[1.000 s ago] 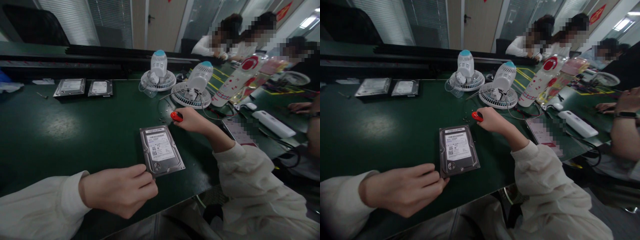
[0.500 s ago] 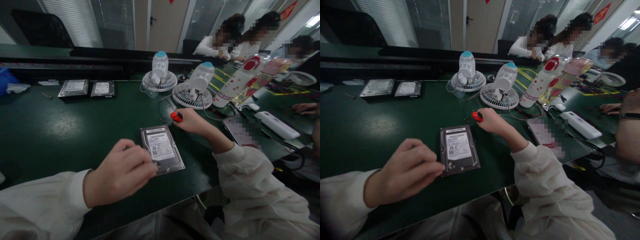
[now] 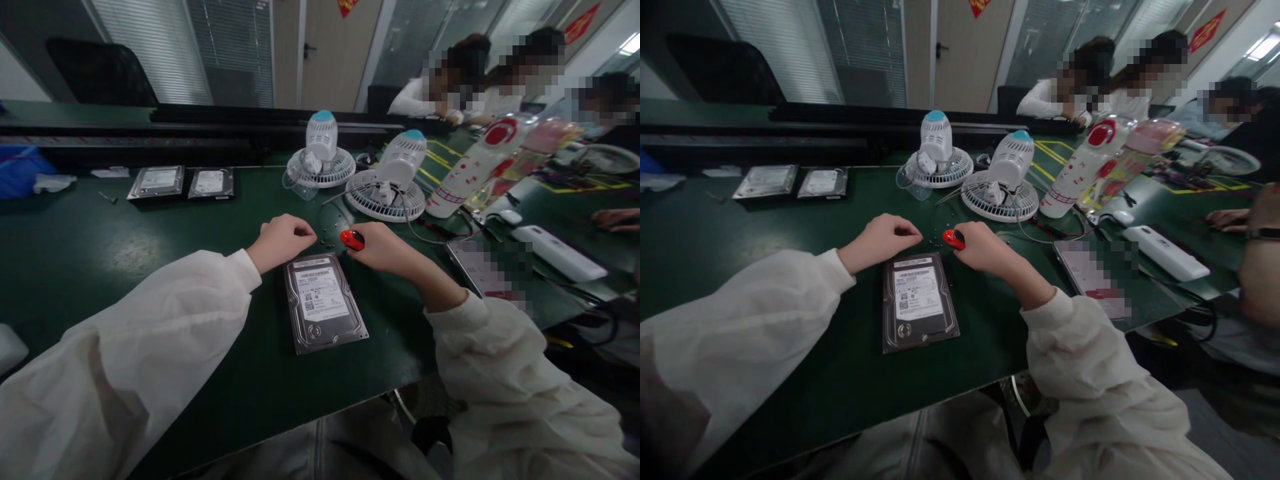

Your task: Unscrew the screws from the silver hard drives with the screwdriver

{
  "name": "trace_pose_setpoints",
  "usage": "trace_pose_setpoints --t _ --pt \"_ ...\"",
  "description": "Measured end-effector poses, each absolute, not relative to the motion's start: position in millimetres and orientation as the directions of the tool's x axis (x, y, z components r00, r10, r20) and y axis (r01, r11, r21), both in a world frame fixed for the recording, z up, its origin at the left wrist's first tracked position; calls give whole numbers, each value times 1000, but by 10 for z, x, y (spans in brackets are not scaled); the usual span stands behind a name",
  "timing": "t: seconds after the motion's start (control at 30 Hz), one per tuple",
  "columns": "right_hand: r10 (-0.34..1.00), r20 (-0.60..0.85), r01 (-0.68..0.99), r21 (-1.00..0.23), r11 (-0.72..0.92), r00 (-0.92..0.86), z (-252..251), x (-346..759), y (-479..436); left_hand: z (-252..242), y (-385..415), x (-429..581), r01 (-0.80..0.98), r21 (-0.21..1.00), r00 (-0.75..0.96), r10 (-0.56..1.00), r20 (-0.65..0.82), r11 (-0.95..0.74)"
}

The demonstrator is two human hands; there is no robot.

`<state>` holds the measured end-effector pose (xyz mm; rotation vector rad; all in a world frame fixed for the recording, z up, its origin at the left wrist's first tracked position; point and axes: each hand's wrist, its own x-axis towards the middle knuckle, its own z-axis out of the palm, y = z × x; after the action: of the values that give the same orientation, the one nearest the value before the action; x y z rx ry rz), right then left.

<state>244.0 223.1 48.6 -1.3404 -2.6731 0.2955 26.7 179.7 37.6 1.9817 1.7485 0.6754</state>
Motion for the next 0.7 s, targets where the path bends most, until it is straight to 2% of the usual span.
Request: trace_pose_setpoints --t 0.17,0.37,0.6,0.7 --pt "817 52 791 -218 571 -575 529 2480 2246 362 1845 283 824 552 126 991 48 -131" --pt "815 51 795 -197 574 -577 511 2510 2297 340 1835 227 827 539 142 987 80 -163" --pt "789 40 772 -181 609 -613 437 2516 2317 460 1549 235 813 530 148 965 215 -242" --pt "780 23 763 -192 617 -625 444 2514 2325 498 1343 202 797 515 163 933 321 -316"
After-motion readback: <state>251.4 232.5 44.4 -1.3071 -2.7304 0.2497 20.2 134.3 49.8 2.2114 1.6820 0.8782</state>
